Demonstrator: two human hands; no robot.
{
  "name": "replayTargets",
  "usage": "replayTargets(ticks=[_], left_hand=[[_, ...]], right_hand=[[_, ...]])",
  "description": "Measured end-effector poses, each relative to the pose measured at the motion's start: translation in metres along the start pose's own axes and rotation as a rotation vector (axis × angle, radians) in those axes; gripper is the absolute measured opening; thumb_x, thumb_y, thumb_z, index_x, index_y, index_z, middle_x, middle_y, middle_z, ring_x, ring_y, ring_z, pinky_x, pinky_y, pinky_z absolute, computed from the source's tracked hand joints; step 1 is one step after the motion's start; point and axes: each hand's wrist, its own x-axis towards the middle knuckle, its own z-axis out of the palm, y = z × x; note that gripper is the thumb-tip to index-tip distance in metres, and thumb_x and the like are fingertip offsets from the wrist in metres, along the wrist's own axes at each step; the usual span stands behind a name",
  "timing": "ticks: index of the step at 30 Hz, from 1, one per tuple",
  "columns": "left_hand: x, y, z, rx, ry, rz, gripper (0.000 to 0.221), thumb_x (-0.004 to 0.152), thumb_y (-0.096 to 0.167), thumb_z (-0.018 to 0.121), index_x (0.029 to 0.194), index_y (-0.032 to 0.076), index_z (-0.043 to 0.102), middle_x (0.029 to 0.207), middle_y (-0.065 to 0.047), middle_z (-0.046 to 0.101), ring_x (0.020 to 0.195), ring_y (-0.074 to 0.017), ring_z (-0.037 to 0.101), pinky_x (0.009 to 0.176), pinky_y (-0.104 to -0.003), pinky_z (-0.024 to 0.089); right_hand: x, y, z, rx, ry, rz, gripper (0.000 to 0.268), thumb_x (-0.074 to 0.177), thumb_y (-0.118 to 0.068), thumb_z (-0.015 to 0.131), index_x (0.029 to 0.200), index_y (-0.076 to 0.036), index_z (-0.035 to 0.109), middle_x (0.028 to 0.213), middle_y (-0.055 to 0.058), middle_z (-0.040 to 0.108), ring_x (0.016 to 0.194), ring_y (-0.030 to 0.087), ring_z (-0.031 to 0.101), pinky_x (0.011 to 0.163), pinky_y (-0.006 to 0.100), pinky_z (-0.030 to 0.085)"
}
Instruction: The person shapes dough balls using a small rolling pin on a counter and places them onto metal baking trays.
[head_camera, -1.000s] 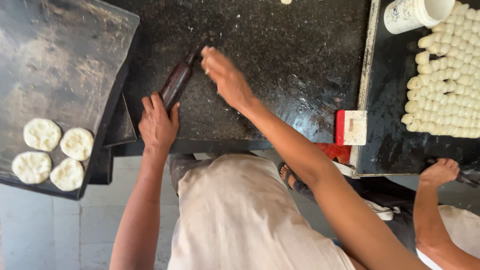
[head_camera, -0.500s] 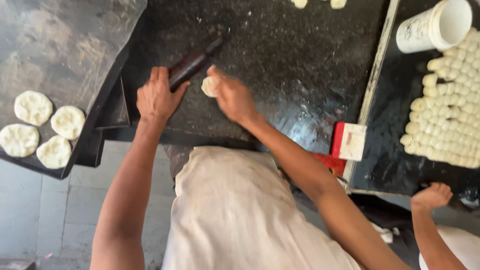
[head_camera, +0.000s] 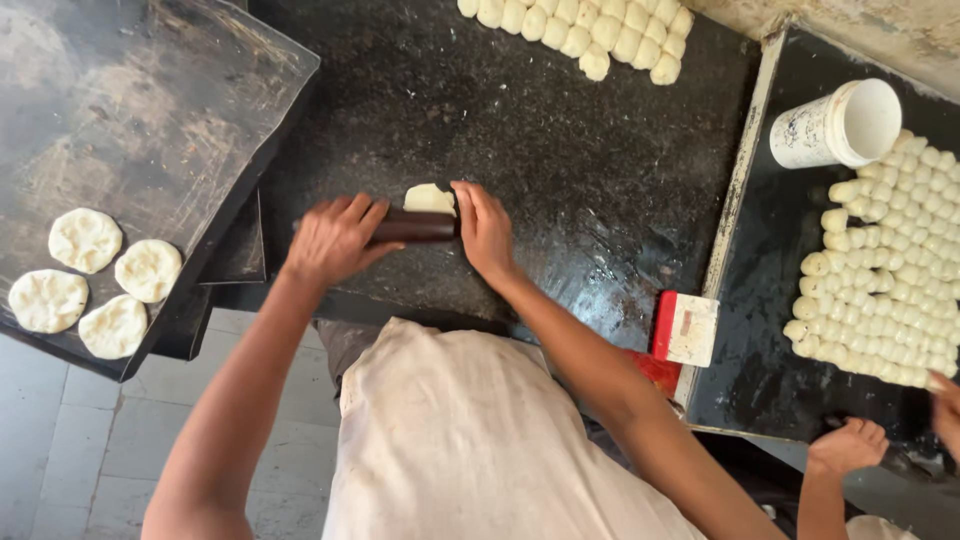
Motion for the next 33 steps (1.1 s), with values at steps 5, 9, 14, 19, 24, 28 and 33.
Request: replayTargets(ticks=[5,9,14,19,24,28,33], left_hand=[[-0.059,0.024,0.020,-0.137,0.135,-0.479,0.052,0.090,0.046,0.082,0.116,0.005,0.062,0.105,-0.013,0.063,0.088,-0.0334,0.069,0.072,-0.045,0.057],[-0.063,0.027,0.021,-0.132,0.156,-0.684,0.053,0.095,0.041,0.079,0.121,0.001,0.059,0.109,-0.018,0.060,0.086,-0.0382,0.068,0.067,-0.048,0.056],[-0.063,0.018,0.007,-0.230,0.068,-0.733,0.048,0.095,0.039,0.076,0.113,0.001,0.054,0.114,-0.020,0.058,0.088,-0.0401,0.069,0.066,-0.049,0.057],[-0.080,0.011,0.044,-0.289,0.164,-0.646,0.051,0.084,0.031,0.075,0.119,0.001,0.055,0.114,-0.021,0.060,0.092,-0.0380,0.069,0.070,-0.045,0.060],[-0.089,-0.004,0.074,-0.078,0.054,-0.379,0.037,0.092,0.026,0.063,0.122,0.005,0.061,0.120,-0.017,0.064,0.110,-0.0332,0.067,0.095,-0.048,0.052],[-0.097,-0.002,0.053,-0.074,0.082,-0.310,0.050,0.086,0.022,0.062,0.128,-0.005,0.055,0.122,-0.018,0.057,0.110,-0.0333,0.059,0.094,-0.044,0.050],[-0.099,-0.006,0.009,-0.182,0.090,-0.416,0.058,0.082,0.023,0.062,0.132,-0.005,0.052,0.117,-0.017,0.053,0.105,-0.0312,0.055,0.086,-0.045,0.049]], right_hand=[[-0.031,-0.001,0.015,-0.342,0.143,0.240,0.029,0.093,-0.040,0.073,0.108,-0.016,0.076,0.125,0.011,0.064,0.112,0.036,0.063,0.093,0.047,0.049],[-0.014,-0.003,0.041,-0.457,-0.049,0.059,0.028,0.081,-0.037,0.085,0.087,-0.011,0.078,0.110,0.009,0.070,0.109,0.040,0.061,0.083,0.052,0.042],[0.021,-0.041,0.025,0.436,-0.341,0.422,0.027,0.091,-0.022,0.080,0.106,0.001,0.077,0.088,0.009,0.078,0.079,0.014,0.072,0.071,0.030,0.057],[0.062,-0.102,0.020,0.657,-0.778,0.303,0.027,0.096,-0.014,0.074,0.115,0.005,0.073,0.104,0.008,0.079,0.092,0.011,0.074,0.084,0.027,0.059],[0.077,-0.236,0.130,0.748,-1.093,0.211,0.031,0.097,-0.011,0.071,0.125,0.003,0.070,0.115,0.008,0.076,0.104,0.010,0.071,0.092,0.027,0.058],[0.058,-0.329,0.237,0.504,-0.706,-0.440,0.025,0.099,-0.005,0.068,0.124,-0.005,0.072,0.122,0.009,0.075,0.115,0.020,0.069,0.102,0.035,0.050],[0.048,-0.349,0.288,-0.014,-0.722,-0.512,0.042,0.097,0.005,0.049,0.118,-0.020,0.076,0.128,-0.002,0.076,0.131,0.010,0.065,0.119,0.040,0.023]])
